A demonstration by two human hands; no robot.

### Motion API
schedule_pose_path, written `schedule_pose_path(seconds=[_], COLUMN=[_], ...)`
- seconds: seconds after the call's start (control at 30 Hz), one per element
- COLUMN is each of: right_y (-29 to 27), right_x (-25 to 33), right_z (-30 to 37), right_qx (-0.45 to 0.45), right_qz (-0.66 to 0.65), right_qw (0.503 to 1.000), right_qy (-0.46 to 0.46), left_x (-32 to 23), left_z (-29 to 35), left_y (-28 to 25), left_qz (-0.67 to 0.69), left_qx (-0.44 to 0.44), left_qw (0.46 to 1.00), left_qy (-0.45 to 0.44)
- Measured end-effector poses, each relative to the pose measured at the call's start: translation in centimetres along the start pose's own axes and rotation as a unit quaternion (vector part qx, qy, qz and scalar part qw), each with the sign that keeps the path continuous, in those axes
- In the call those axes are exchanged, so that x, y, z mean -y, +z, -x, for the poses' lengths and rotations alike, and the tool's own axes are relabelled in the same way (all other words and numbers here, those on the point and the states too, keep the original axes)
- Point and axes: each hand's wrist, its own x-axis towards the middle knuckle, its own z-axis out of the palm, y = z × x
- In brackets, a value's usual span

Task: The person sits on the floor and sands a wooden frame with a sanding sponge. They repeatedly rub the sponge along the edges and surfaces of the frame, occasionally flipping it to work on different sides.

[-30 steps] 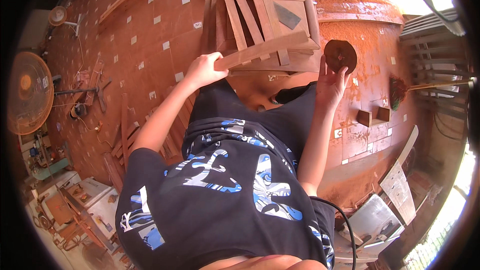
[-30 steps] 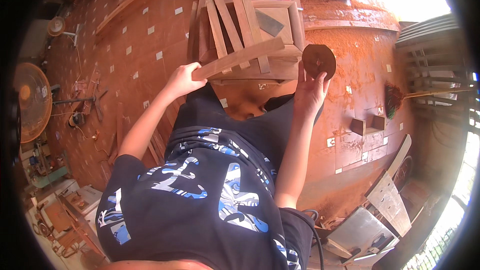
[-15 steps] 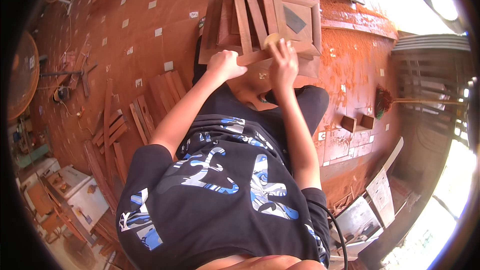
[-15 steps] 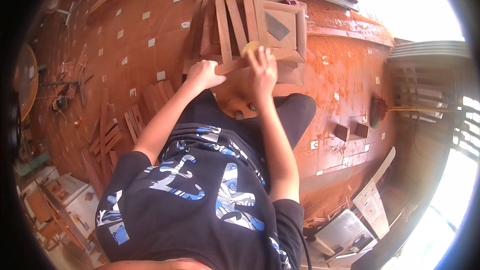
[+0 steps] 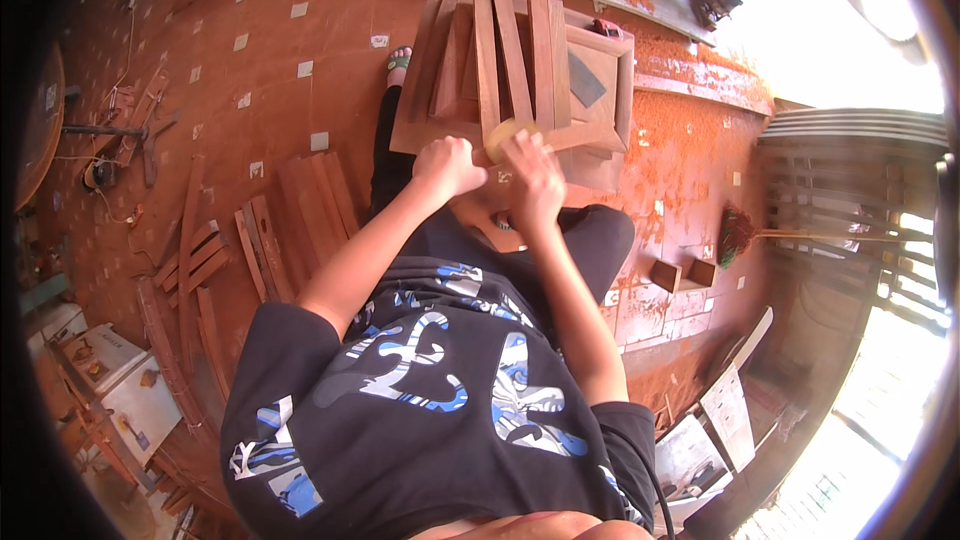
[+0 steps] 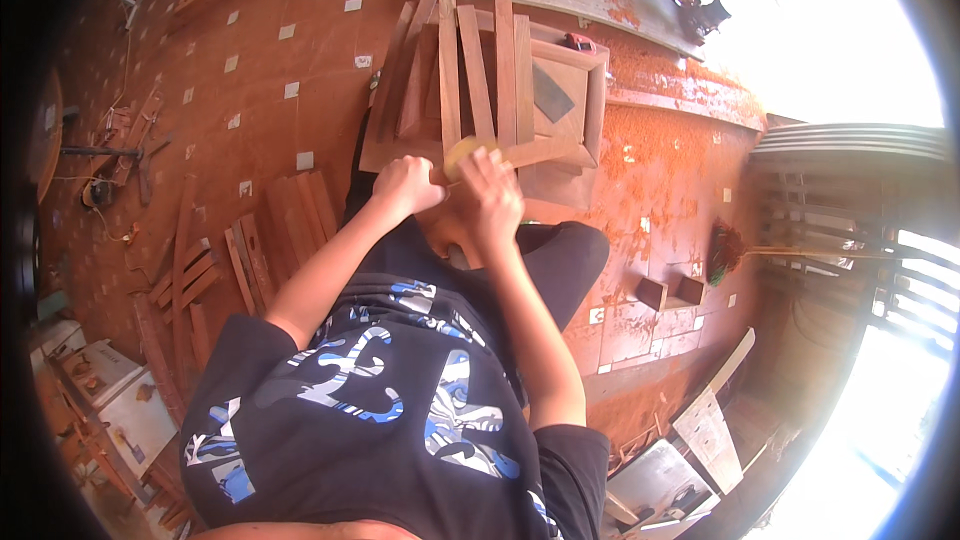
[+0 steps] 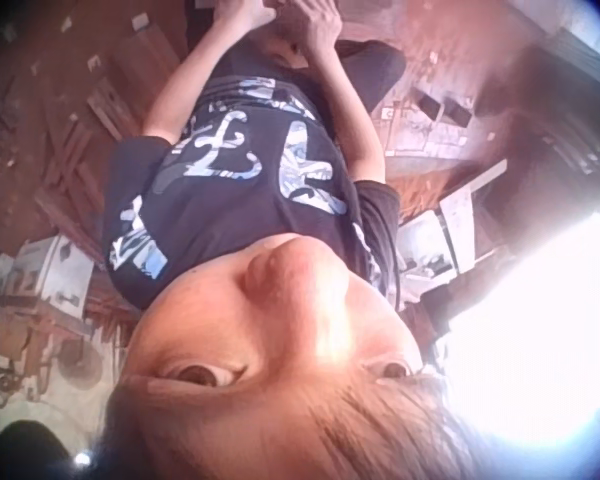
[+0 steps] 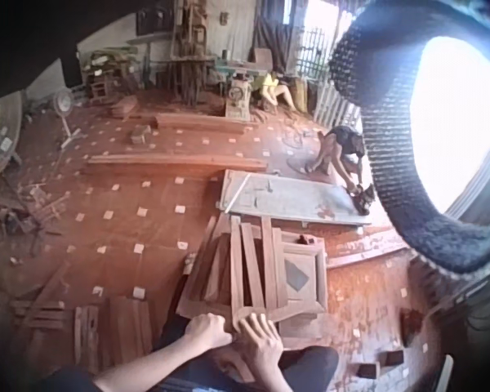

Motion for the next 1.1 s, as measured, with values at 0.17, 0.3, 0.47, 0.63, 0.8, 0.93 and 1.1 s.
schedule_pose_path(seconds=[0.17,0.3,0.47,0.63,0.8,0.93,1.1], right_y=[-3.8,-4.2,-2.4,-3.2,-1.7,-3.2,-0.2], right_x=[-4.0,-8.5,-8.4,-6.8,0.2,-4.1,-4.9], right_z=[-0.4,-2.2,-0.2,-0.2,1.1,-2.2,-2.2], right_qx=[0.056,-0.026,-0.046,0.040,0.084,0.024,-0.104], right_qz=[0.024,0.116,0.205,0.196,0.064,0.074,0.170], right_qw=[0.998,0.977,0.971,0.980,0.990,0.996,0.971], right_qy=[-0.033,0.178,0.114,0.014,-0.090,-0.045,0.136], left_x=[-0.1,-0.1,0.4,0.7,0.8,1.1,0.7], left_z=[0.9,0.7,1.2,1.0,0.9,1.1,0.5], left_y=[0.0,-0.4,-0.7,-0.2,0.1,0.1,-0.2], left_qz=[0.018,0.019,0.007,0.024,0.016,0.029,0.016], left_qx=[-0.003,-0.008,0.012,0.011,-0.013,-0.011,0.002], left_qw=[1.000,1.000,1.000,0.999,1.000,1.000,1.000], left_qy=[-0.004,-0.012,-0.012,-0.018,-0.001,-0.002,0.002])
